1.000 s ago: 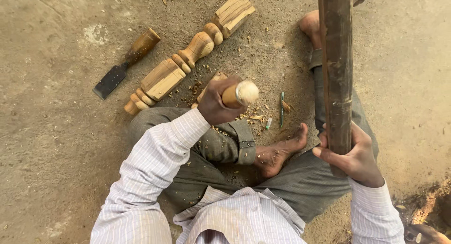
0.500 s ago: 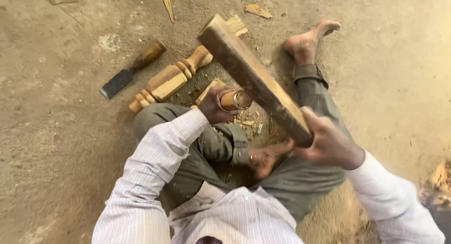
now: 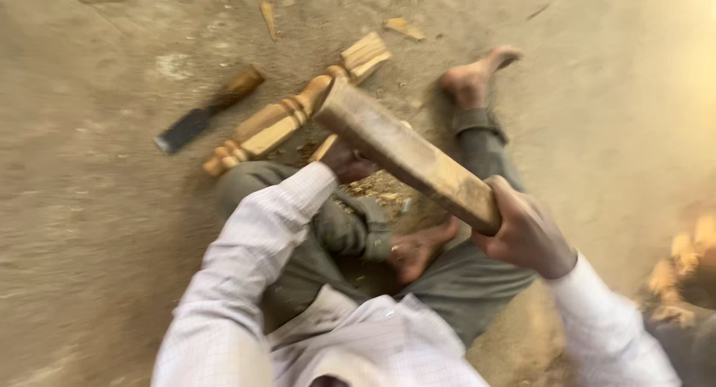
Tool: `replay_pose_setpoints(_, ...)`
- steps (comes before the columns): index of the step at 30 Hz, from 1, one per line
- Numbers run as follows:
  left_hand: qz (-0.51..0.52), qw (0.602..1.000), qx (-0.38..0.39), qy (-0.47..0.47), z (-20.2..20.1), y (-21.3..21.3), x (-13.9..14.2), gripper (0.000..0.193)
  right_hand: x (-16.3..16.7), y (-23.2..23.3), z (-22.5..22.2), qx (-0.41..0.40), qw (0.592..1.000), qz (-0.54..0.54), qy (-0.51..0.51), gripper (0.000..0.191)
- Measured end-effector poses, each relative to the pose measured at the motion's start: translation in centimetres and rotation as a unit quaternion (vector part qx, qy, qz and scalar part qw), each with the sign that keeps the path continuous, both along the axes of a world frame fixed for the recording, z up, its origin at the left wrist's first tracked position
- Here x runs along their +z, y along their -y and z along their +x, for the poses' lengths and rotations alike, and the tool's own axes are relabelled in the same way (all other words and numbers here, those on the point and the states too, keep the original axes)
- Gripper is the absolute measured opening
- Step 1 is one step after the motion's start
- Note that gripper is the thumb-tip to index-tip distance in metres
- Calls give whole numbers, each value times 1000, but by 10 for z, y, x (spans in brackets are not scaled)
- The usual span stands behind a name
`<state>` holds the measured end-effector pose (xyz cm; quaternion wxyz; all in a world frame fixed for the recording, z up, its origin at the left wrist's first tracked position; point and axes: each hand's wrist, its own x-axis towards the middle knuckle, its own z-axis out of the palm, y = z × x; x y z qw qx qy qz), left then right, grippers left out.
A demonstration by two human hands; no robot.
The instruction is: The person sits on the ground shaping a turned wooden furniture leg, holding a chisel against the end of the wood and striking it with a wooden mallet to carve it, with wood shavings accumulating around the work. They reposition the leg and chisel repeatedly while carving.
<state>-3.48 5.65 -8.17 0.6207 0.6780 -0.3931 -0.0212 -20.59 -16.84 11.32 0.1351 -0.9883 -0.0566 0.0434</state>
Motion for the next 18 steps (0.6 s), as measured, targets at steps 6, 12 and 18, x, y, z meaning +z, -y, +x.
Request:
replay_pose_setpoints(6, 6, 994, 96, -55, -9, 4, -15, 46, -50, 16, -49, -181, 940, 288, 22, 49)
replay_pose_setpoints(12, -126, 987, 45, -87, -33, -50, -15, 20, -98, 45, -94, -264, 903, 337, -39, 43)
replay_pose_setpoints(18, -93, 991, 92, 4, -65, -62, -4, 20, -97, 37, -94, -277, 883, 379, -20, 43)
